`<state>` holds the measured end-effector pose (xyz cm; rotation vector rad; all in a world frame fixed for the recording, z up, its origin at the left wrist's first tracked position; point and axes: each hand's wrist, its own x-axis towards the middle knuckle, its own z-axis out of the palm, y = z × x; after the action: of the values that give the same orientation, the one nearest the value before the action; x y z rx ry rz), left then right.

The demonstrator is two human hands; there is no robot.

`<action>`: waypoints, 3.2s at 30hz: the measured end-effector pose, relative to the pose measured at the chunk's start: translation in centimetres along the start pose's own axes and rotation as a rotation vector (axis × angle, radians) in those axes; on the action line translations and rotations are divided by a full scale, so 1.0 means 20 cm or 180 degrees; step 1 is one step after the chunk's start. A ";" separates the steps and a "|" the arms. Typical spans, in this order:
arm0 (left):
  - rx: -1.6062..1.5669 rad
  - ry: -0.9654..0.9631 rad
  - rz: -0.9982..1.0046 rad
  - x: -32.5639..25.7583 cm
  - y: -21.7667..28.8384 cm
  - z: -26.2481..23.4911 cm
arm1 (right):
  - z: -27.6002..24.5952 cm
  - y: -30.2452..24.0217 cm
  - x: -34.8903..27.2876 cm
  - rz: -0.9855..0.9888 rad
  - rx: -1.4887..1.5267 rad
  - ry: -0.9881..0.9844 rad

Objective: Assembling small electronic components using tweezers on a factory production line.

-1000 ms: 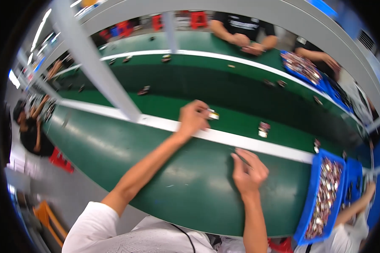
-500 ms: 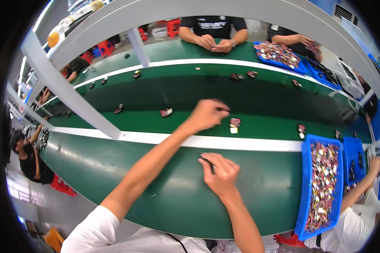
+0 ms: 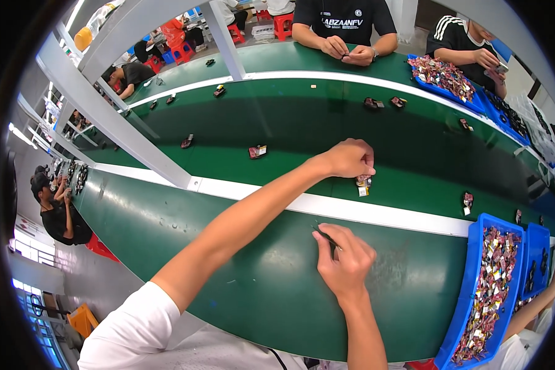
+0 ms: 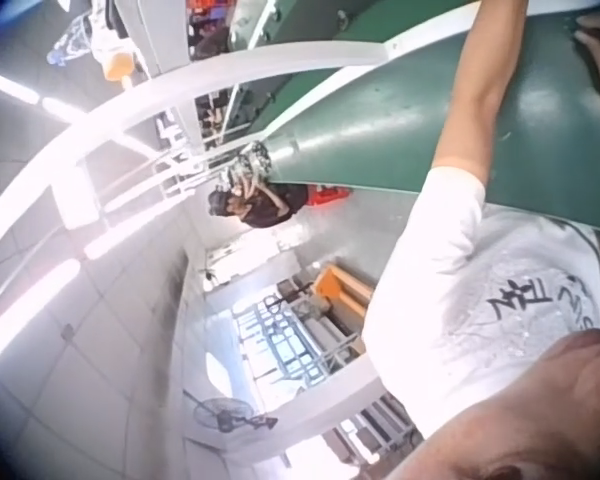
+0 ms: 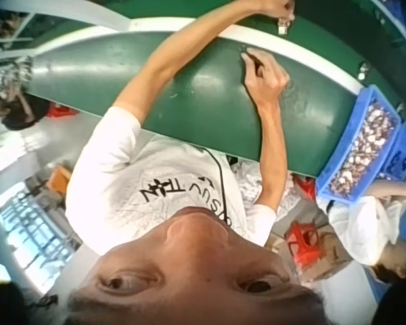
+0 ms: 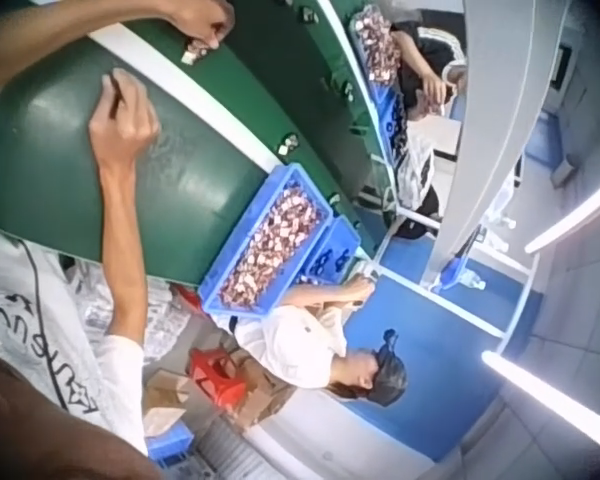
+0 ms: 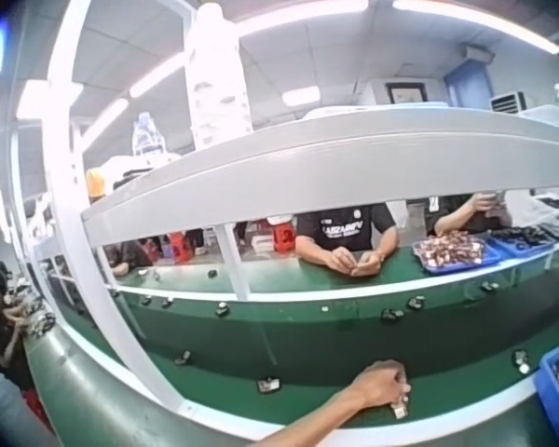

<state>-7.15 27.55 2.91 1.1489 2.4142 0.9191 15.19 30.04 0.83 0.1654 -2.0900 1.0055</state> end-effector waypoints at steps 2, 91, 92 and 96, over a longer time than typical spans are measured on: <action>0.0049 -0.0007 -0.0061 -0.03 -0.01 -0.02 | 0.00 0.00 0.00 0.0031 -0.0022 -0.0025; -0.3394 0.0463 -0.0211 -0.93 -0.06 0.07 | 0.02 -0.10 -0.03 0.1098 0.0598 0.0331; -0.3395 0.0457 -0.0211 -0.93 -0.06 0.07 | 0.02 -0.10 -0.03 0.1101 0.0594 0.0334; -0.3376 0.0479 -0.0143 -0.93 -0.05 0.06 | 0.04 -0.10 -0.03 0.1139 0.0583 0.0395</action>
<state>4.61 13.02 1.38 0.6017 1.5595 1.9470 16.03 28.02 1.42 -0.1829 -1.9511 1.3844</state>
